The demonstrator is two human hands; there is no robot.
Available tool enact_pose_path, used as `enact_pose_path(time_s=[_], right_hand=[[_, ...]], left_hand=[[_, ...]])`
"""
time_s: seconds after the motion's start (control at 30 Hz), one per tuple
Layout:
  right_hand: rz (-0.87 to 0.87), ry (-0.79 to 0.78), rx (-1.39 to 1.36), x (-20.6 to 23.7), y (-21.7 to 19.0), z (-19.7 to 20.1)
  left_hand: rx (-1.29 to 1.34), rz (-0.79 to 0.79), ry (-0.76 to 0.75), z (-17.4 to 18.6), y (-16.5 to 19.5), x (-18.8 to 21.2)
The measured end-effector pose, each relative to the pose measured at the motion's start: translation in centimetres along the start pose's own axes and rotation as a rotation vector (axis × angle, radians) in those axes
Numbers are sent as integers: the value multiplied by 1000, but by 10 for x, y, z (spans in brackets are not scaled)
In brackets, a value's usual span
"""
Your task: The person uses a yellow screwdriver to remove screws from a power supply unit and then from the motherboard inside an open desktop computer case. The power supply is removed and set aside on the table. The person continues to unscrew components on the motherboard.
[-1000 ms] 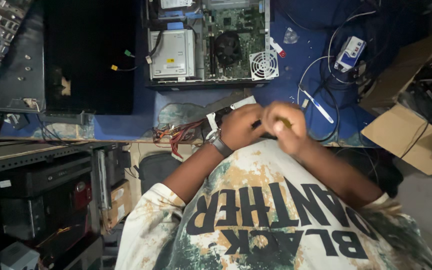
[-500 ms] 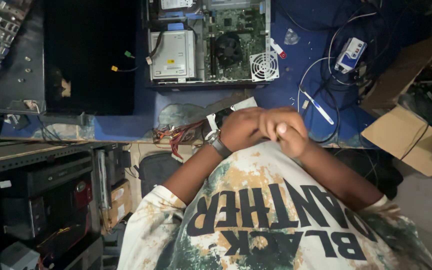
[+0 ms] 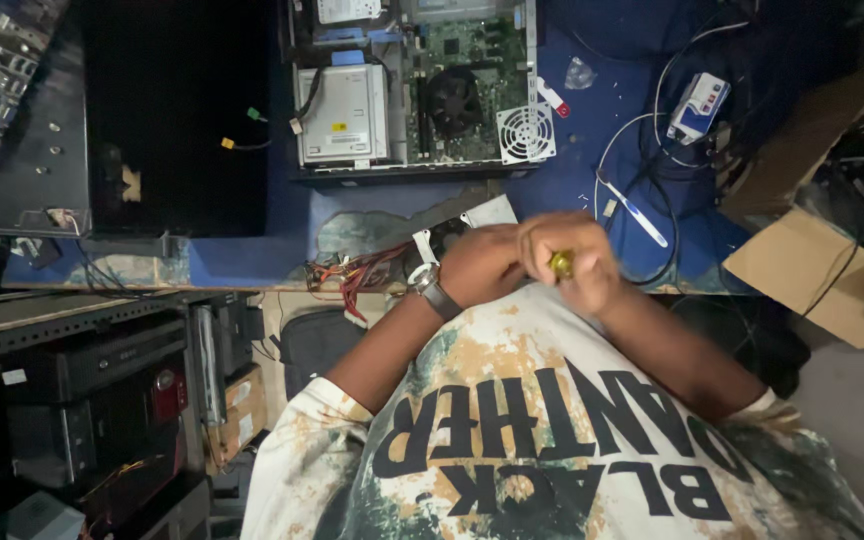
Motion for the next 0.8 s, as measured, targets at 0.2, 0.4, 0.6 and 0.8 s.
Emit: enact_pose_path(time_s=[0.2, 0.4, 0.6, 0.8], right_hand=[[8, 169, 35, 3, 8, 26], [-385, 366, 109, 28, 73, 78], [-664, 298, 392, 81, 139, 95], [-722, 138, 352, 92, 166, 75]], left_hand=[[-36, 190, 69, 3, -6, 7], [-86, 224, 167, 14, -1, 11], [-8, 230, 251, 27, 3, 14], [12, 259, 257, 33, 8, 12]])
Point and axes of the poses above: each hand's wrist, its own x-axis away from the middle knuckle, its own z-axis out of the back of the hand, y = z × x, the point moved 4 cm from there along -x, towards the middle knuckle, and after that the axes turned 7 degrees about -x, right-handed, at the moved point
